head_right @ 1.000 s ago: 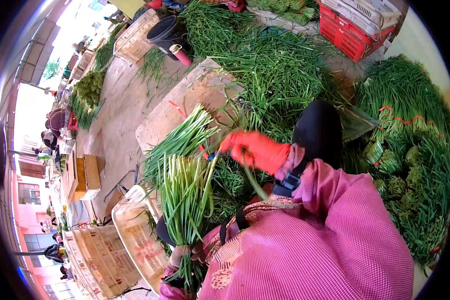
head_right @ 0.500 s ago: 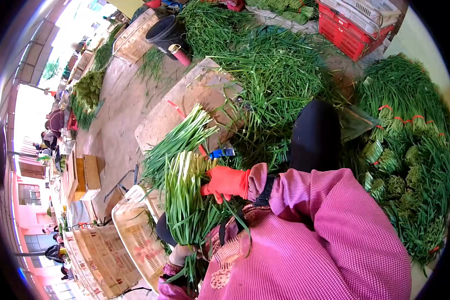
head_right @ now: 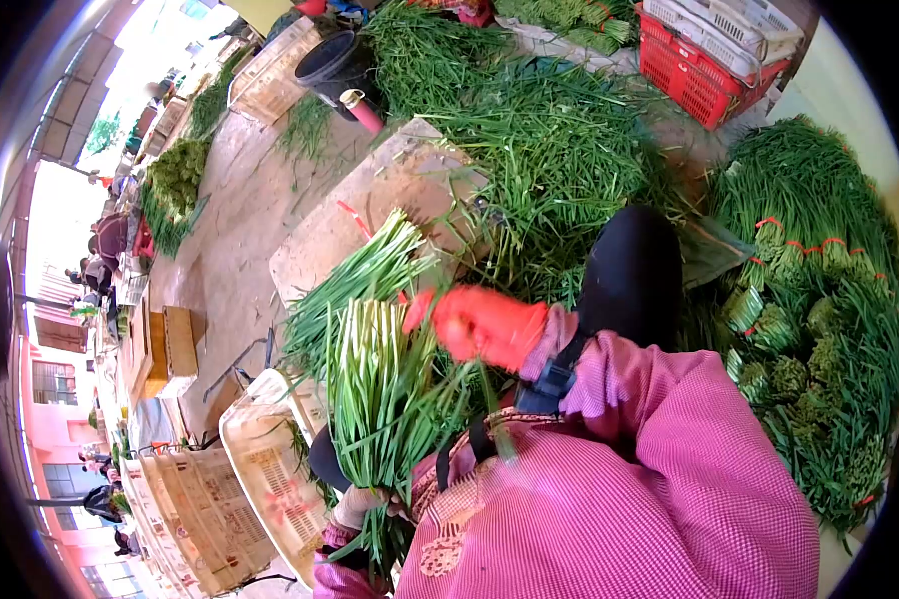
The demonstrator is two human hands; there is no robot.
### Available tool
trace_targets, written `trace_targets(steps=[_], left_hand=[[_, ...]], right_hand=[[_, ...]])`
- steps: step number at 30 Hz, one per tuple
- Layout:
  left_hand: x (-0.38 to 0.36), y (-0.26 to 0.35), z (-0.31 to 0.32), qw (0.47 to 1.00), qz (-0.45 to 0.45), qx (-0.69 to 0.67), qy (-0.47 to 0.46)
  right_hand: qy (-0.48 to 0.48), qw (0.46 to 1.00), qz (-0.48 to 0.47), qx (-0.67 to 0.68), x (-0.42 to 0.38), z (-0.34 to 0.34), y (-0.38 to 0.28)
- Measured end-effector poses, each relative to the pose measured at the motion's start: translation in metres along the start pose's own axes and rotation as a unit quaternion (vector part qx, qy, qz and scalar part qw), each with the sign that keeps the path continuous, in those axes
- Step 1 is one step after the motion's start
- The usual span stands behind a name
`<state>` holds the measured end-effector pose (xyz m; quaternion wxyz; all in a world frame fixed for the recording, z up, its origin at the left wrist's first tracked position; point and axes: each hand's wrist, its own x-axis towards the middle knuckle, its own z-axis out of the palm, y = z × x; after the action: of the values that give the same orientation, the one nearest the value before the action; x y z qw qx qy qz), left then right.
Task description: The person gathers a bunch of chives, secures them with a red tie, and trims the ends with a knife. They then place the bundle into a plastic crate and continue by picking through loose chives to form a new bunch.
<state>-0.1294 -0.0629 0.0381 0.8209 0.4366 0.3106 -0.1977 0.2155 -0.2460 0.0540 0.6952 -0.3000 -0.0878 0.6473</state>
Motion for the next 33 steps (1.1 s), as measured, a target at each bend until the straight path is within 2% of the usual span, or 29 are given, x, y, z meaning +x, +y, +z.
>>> trace_targets(steps=[1,3,4,5,6,7,9,13,17,19,21,23,24,26,27,29,30,31,32,33], left_hand=[[0.002,-0.002,-0.004,1.0,0.001,0.0,-0.001],[0.004,-0.006,-0.01,0.999,-0.034,0.016,-0.03],[0.002,-0.006,-0.004,0.999,-0.021,-0.023,-0.039],[0.005,-0.004,0.0,0.999,-0.011,-0.025,-0.044],[0.006,-0.006,0.0,0.999,-0.007,-0.019,-0.044],[0.008,-0.007,-0.001,0.999,-0.003,-0.006,-0.044],[0.013,-0.007,-0.004,0.999,0.005,0.019,-0.044],[0.017,-0.002,0.001,0.997,0.028,0.059,-0.036],[0.018,0.002,0.006,0.996,0.045,0.073,-0.03],[0.012,-0.002,0.001,0.999,-0.011,-0.024,-0.037],[0.014,-0.014,-0.017,0.998,-0.023,-0.018,-0.059],[0.013,-0.022,-0.019,0.996,-0.025,-0.044,-0.077],[0.007,-0.008,0.002,0.996,-0.014,-0.061,-0.069],[0.005,-0.01,-0.001,0.996,-0.016,-0.052,-0.067],[0.005,-0.012,-0.003,0.997,-0.019,-0.041,-0.067],[0.005,-0.016,-0.011,0.997,-0.023,-0.02,-0.066],[0.006,-0.018,-0.017,0.998,-0.024,-0.009,-0.065],[0.008,-0.019,-0.023,0.998,-0.027,0.002,-0.065],[0.017,-0.026,-0.039,0.992,-0.042,0.101,-0.067],[0.017,-0.017,-0.029,0.992,-0.042,0.101,-0.067]], right_hand=[[0.021,0.995,-0.064,0.076,0.003,-0.015,-0.007],[0.103,0.977,-0.156,0.101,-0.003,-0.032,-0.047],[0.102,0.978,-0.155,0.1,-0.008,-0.027,-0.05],[0.128,0.977,-0.156,-0.065,-0.016,-0.017,-0.057],[0.15,0.95,-0.153,-0.228,-0.024,-0.007,-0.064],[0.122,0.952,-0.102,-0.262,-0.025,0.01,-0.061],[0.125,0.939,-0.045,-0.317,-0.014,0.031,-0.036],[0.068,0.928,0.033,-0.364,0.008,0.045,0.011],[0.061,0.954,0.063,-0.286,0.018,0.04,0.024],[0.075,0.953,0.019,-0.291,0.018,0.036,0.012],[0.118,0.945,-0.107,-0.286,0.016,0.021,-0.01],[0.186,0.925,-0.224,-0.246,0.011,-0.003,-0.053],[0.252,0.913,-0.257,-0.194,0.007,-0.009,-0.078],[0.326,0.836,-0.373,-0.237,0.004,-0.05,-0.122],[0.375,0.802,-0.343,-0.313,-0.005,-0.062,-0.144],[0.371,0.785,-0.351,-0.351,-0.004,-0.103,-0.154],[0.428,0.649,-0.27,-0.568,-0.003,-0.11,-0.152],[0.454,0.465,-0.168,-0.741,-0.002,-0.117,-0.152],[0.414,0.491,-0.112,-0.758,-0.007,-0.098,-0.142],[0.385,0.482,-0.127,-0.777,-0.003,-0.094,-0.127]])
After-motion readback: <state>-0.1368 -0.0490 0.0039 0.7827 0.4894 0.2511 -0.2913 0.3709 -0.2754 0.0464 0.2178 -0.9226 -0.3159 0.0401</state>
